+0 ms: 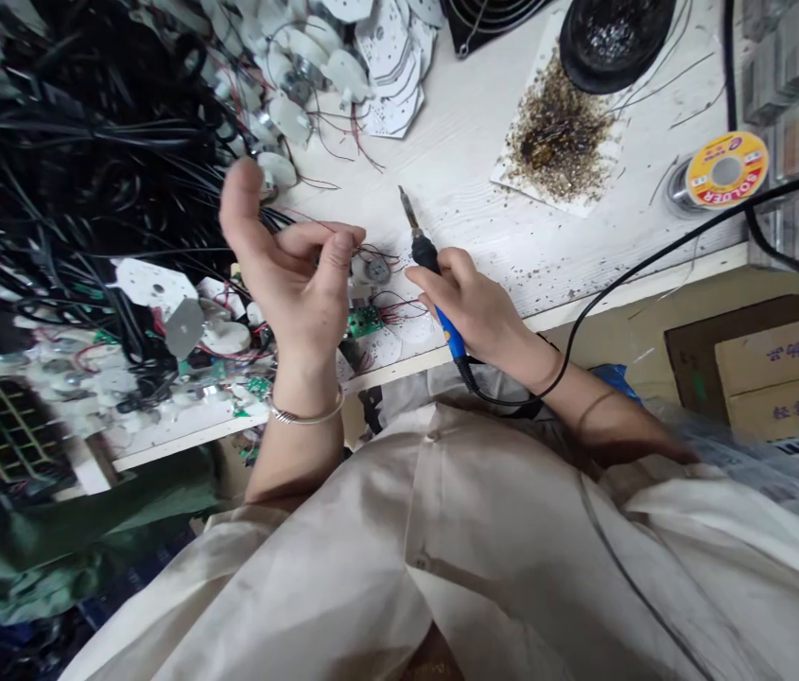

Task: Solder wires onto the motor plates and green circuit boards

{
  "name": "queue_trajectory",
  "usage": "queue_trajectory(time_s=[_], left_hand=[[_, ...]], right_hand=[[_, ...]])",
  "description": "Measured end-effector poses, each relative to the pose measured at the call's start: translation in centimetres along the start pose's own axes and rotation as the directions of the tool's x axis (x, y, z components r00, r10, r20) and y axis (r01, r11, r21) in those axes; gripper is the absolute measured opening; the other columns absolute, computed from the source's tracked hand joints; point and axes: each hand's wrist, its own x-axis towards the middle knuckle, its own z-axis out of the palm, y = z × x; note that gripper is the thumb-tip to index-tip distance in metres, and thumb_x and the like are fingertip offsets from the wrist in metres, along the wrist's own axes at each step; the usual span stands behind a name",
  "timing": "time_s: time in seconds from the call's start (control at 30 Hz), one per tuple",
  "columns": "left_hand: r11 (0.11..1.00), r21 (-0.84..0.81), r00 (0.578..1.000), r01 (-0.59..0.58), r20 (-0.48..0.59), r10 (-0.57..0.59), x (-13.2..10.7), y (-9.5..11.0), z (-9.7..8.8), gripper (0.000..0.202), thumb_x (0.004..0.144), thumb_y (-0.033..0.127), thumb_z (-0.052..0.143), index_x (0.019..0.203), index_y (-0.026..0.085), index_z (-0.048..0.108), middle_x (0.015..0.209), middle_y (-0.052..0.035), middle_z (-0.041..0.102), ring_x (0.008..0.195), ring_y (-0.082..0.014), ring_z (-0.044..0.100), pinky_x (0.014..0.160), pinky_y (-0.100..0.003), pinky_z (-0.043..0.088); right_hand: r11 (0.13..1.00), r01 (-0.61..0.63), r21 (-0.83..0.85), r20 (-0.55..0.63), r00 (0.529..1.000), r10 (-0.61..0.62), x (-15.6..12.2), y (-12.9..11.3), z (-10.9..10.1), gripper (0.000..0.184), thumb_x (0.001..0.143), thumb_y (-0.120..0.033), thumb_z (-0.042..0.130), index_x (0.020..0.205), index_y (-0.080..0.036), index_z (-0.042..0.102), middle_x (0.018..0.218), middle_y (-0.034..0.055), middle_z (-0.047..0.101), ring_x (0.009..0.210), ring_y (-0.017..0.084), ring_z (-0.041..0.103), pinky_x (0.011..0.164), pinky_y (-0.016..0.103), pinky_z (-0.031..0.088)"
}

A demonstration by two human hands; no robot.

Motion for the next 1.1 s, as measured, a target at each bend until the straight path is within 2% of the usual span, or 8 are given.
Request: queue_trajectory(time_s=[0.13, 0.27, 0.33, 0.4, 0.47, 0.57, 0.77, 1.1], left_hand=[[0.956, -0.291, 0.998, 0.047, -0.023, -0.056, 0.3, 0.4, 0.1, 0.067, 0.088, 0.057, 0.071, 0.14, 0.036, 0.035, 0.083, 0.0076, 0.072, 0.076, -0.0124, 0.07, 0.077, -0.032, 0.058], [0.876, -0.383, 0.956, 0.293, 0.117, -0.268, 0.2, 1.5, -0.8, 0.031, 0.085, 0.051, 0.075, 0.097, 0.025, 0.063, 0.073, 0.0029, 0.072, 0.061, -0.0135, 0.067, 0.064, -0.031, 0.054], [0.954, -0.218, 0.978, 0.207, 0.076, -0.195, 0.1, 1.8, -0.9, 0.021, 0.089, 0.044, 0.071, 0.088, 0.023, 0.067, 0.072, 0.0012, 0.071, 0.061, -0.0137, 0.064, 0.062, -0.03, 0.05], [0.997, 0.081, 0.998, -0.012, 0.062, 0.007, 0.1, 1.9, -0.7, 0.014, 0.093, 0.034, 0.065, 0.087, 0.023, 0.07, 0.075, -0.0009, 0.07, 0.069, -0.0156, 0.063, 0.069, -0.033, 0.048], [0.912, 0.35, 0.973, -0.215, 0.156, 0.17, 0.1, 1.8, -0.3, 0.015, 0.095, 0.028, 0.06, 0.087, 0.022, 0.072, 0.08, -0.0039, 0.068, 0.078, -0.019, 0.061, 0.076, -0.037, 0.045], [0.76, 0.548, 0.929, -0.35, 0.307, 0.206, 0.1, 1.3, 0.2, 0.015, 0.094, 0.027, 0.06, 0.085, 0.023, 0.072, 0.082, -0.0068, 0.064, 0.082, -0.0235, 0.057, 0.075, -0.041, 0.04], [0.689, 0.539, 0.868, -0.484, 0.394, 0.302, -0.2, 0.5, -0.3, 0.014, 0.092, 0.024, 0.059, 0.08, 0.025, 0.066, 0.092, -0.0039, 0.073, 0.095, -0.0253, 0.059, 0.088, -0.049, 0.038], [0.788, 0.492, 0.905, -0.371, 0.381, 0.188, -0.8, -0.3, -0.6, 0.012, 0.093, 0.03, 0.057, 0.083, 0.028, 0.063, 0.093, -0.0017, 0.072, 0.104, -0.0258, 0.059, 0.108, -0.059, 0.032]], right_hand=[[0.997, 0.06, -0.053, -0.048, 0.997, -0.063, -0.3, -0.2, 0.0, 0.029, 0.099, -0.03, 0.043, 0.127, -0.03, 0.052, 0.112, 0.0051, 0.058, 0.087, 0.015, 0.065, 0.064, 0.024, 0.05], [0.987, 0.109, -0.118, -0.131, 0.984, -0.124, -0.5, -0.1, 0.5, 0.028, 0.099, -0.032, 0.047, 0.125, -0.03, 0.055, 0.108, 0.0062, 0.062, 0.082, 0.017, 0.066, 0.057, 0.024, 0.047], [0.989, 0.111, -0.101, -0.128, 0.984, -0.123, -0.5, 0.0, 0.7, 0.028, 0.099, -0.032, 0.047, 0.126, -0.03, 0.055, 0.109, 0.0062, 0.064, 0.083, 0.017, 0.067, 0.058, 0.025, 0.049], [0.989, 0.115, -0.09, -0.111, 0.986, -0.125, -0.5, 0.0, 0.8, 0.028, 0.099, -0.031, 0.046, 0.126, -0.03, 0.055, 0.109, 0.0064, 0.064, 0.085, 0.018, 0.067, 0.06, 0.025, 0.05], [0.99, 0.116, -0.086, -0.107, 0.986, -0.125, -0.4, 0.0, 0.8, 0.03, 0.1, -0.031, 0.045, 0.128, -0.029, 0.055, 0.109, 0.007, 0.064, 0.085, 0.018, 0.067, 0.06, 0.025, 0.049], [0.994, 0.088, -0.06, -0.092, 0.991, -0.093, -0.4, 0.0, 0.7, 0.031, 0.1, -0.033, 0.043, 0.128, -0.03, 0.054, 0.11, 0.0069, 0.063, 0.084, 0.018, 0.066, 0.057, 0.025, 0.047], [0.999, 0.037, -0.029, -0.026, 0.999, -0.038, -0.2, -0.2, 0.4, 0.031, 0.099, -0.031, 0.042, 0.128, -0.032, 0.053, 0.108, 0.0041, 0.061, 0.084, 0.016, 0.064, 0.06, 0.025, 0.048], [0.998, 0.03, -0.062, 0.004, 1.0, -0.03, -0.1, -0.4, 0.0, 0.031, 0.101, -0.03, 0.039, 0.128, -0.031, 0.052, 0.105, 0.0037, 0.058, 0.088, 0.015, 0.062, 0.063, 0.023, 0.05]])
